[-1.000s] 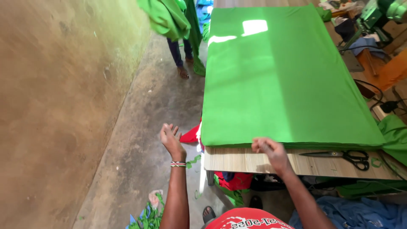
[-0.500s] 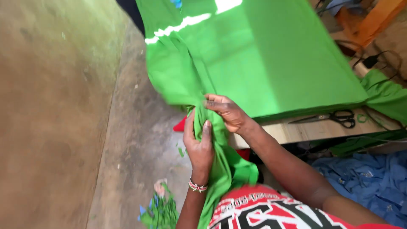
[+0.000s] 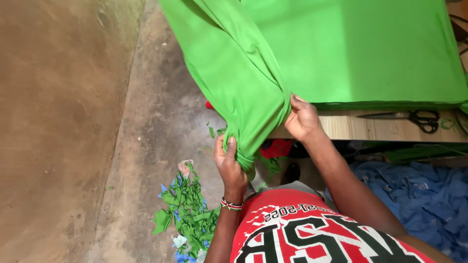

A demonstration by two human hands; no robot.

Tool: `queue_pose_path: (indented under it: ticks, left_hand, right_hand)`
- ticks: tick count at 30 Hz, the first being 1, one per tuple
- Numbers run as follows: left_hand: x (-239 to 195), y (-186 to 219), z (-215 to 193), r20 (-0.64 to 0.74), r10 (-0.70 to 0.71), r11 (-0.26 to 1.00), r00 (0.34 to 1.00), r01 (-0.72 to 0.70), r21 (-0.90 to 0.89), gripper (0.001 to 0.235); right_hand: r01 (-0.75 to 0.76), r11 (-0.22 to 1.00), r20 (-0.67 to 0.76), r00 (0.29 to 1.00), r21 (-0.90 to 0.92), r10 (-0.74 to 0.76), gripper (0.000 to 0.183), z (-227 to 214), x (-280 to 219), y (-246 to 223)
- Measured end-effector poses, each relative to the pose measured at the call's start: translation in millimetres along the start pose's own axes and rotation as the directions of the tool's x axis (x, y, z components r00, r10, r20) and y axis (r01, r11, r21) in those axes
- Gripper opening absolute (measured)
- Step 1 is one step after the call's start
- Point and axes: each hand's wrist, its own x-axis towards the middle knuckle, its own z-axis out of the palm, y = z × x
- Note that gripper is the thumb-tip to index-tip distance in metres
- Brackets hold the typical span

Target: Layering and aligning multiple sheets of green fabric on a cutting table for bulk production

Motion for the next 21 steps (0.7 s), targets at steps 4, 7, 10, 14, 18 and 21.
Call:
queue_pose_path:
  ticks: [4,7,10,14,18,21]
  left_hand:
    - [-16,5,-5,0.157,-0.078,0.991,0.984,0.095,-0.100,0.022]
    - [-12,5,-26,0.211,-0.085,0.978,0.974,0.122,-0.168,0.025]
    - [-5,43,-32,0.126,-0.084,0.953,0.988,0.117,-0.280,0.031]
    - [-21,77,-57,-0.012,0.041,0.930,0.999,-0.043,-0.366,0.026]
    - [-27,97,-61,-0.279,0.065,0.902,0.958,-0.176,-0.395,0.041]
    - [-43,111,-41,-0.182,0.248,0.905,0.951,-0.295,-0.305,0.023]
  right_hand:
    - [-0.177,0.983,0.156,0.971,-0.051,0.183,0.053,81,-101,47]
    - [-0.251,0.903,0.246,0.905,-0.349,0.346,0.036,34,-126,115]
    - [-0.271,0.858,0.110,0.930,-0.436,0.350,0.037,46,-127,100]
    - [-0.243,0.718,0.026,0.940,-0.652,0.341,0.033,-30,-130,107]
    - [-0.505,0.663,0.096,0.752,-0.552,0.652,0.031,-25,-176,106]
    - [-0.386,0.872,0.149,0.884,-0.302,0.443,0.061,36,-206,54]
